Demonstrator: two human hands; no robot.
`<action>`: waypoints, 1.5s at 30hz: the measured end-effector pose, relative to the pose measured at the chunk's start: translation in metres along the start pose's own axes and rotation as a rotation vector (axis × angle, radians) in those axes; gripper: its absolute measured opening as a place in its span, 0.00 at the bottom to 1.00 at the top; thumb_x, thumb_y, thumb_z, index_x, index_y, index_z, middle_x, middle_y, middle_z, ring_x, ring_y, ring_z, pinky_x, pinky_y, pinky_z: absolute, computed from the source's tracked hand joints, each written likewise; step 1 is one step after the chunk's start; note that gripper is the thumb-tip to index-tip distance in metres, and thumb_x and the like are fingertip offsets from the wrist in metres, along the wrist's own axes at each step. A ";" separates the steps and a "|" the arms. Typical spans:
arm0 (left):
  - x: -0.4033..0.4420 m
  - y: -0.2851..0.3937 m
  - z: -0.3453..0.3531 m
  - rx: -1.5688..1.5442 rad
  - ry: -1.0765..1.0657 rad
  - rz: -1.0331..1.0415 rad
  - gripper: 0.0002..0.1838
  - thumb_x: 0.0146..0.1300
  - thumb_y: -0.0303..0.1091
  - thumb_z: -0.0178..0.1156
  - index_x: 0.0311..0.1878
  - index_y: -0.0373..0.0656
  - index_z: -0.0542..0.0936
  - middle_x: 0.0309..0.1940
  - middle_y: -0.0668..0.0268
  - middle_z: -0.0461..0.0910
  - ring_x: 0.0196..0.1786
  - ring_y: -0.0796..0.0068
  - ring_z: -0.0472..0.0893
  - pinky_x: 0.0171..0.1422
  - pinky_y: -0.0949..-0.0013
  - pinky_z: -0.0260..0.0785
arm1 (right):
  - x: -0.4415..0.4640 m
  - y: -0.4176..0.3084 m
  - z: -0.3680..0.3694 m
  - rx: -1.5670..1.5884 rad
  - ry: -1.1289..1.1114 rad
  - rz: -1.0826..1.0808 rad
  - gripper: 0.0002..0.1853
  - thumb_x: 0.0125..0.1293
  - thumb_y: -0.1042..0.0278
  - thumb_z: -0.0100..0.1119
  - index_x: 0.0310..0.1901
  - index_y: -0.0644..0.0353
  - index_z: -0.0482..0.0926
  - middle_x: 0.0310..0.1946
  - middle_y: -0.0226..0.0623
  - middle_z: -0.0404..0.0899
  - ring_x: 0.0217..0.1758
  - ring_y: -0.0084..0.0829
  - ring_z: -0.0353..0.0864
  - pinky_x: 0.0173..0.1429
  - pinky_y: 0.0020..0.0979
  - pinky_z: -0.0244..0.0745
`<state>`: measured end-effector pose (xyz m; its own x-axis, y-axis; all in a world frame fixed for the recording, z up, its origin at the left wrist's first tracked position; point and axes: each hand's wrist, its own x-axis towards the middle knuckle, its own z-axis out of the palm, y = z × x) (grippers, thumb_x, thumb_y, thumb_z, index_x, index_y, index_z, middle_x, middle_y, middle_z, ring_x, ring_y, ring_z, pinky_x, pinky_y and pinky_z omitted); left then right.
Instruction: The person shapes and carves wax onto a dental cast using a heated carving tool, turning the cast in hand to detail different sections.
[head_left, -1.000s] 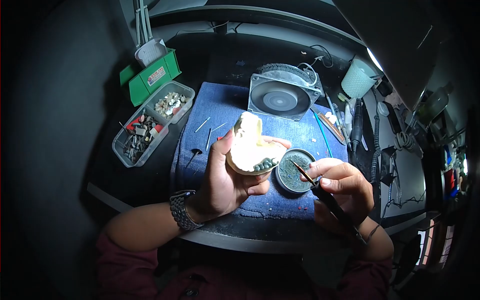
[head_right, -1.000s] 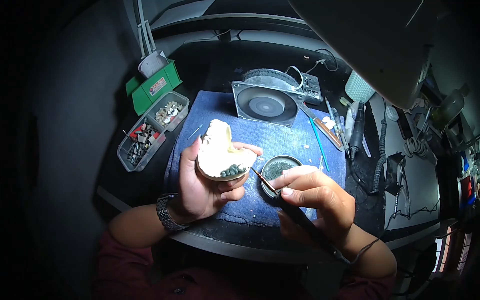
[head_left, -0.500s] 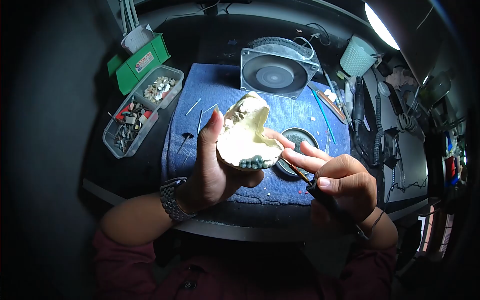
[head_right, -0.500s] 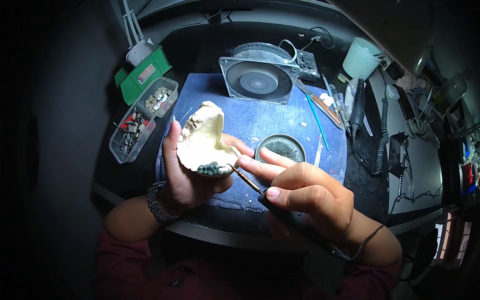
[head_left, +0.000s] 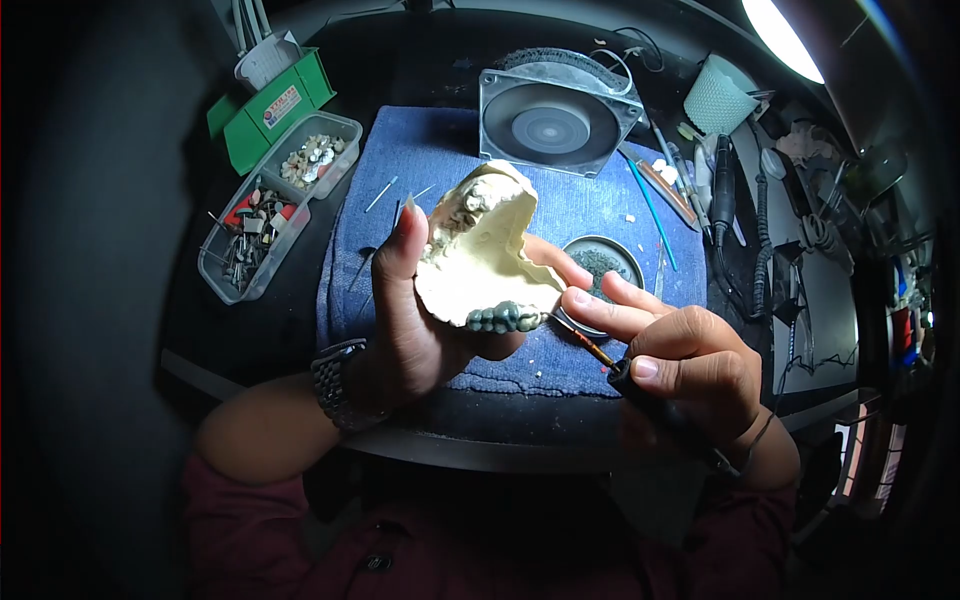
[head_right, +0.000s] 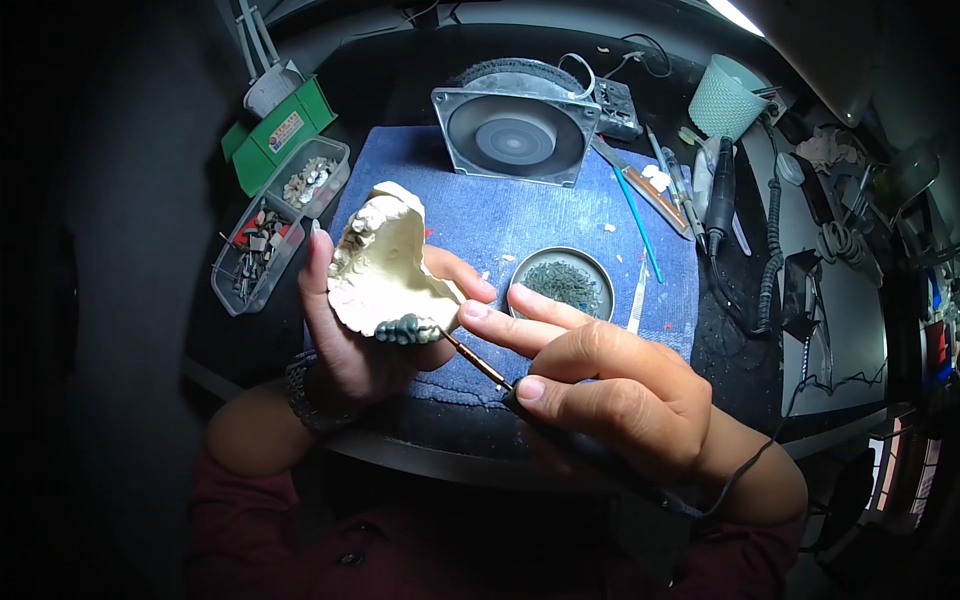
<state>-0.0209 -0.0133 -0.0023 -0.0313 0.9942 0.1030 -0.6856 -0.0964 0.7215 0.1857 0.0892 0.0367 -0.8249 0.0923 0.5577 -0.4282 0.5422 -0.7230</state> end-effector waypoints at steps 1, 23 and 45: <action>0.000 0.000 0.000 0.003 0.007 -0.001 0.58 0.56 0.82 0.17 0.47 0.29 0.75 0.40 0.53 0.79 0.22 0.77 0.71 0.22 0.78 0.61 | 0.000 0.000 0.000 -0.002 -0.002 -0.001 0.13 0.63 0.84 0.54 0.49 0.65 0.72 0.41 0.50 0.75 0.62 0.61 0.72 0.69 0.67 0.52; 0.002 0.000 0.001 -0.020 0.023 -0.021 0.59 0.54 0.83 0.18 0.45 0.30 0.76 0.40 0.55 0.80 0.25 0.76 0.76 0.23 0.79 0.66 | 0.002 0.003 -0.001 -0.048 -0.015 -0.045 0.14 0.60 0.84 0.57 0.49 0.68 0.72 0.40 0.50 0.75 0.61 0.61 0.73 0.68 0.66 0.56; 0.001 0.003 0.006 -0.015 0.062 -0.047 0.59 0.54 0.83 0.17 0.44 0.31 0.77 0.38 0.57 0.80 0.22 0.78 0.73 0.21 0.79 0.62 | 0.001 0.002 -0.001 -0.028 -0.016 0.005 0.15 0.61 0.84 0.56 0.50 0.66 0.72 0.41 0.49 0.75 0.62 0.60 0.73 0.69 0.66 0.53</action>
<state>-0.0188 -0.0126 0.0039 -0.0430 0.9987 0.0262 -0.6984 -0.0488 0.7140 0.1843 0.0907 0.0360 -0.8331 0.0820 0.5470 -0.4133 0.5651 -0.7141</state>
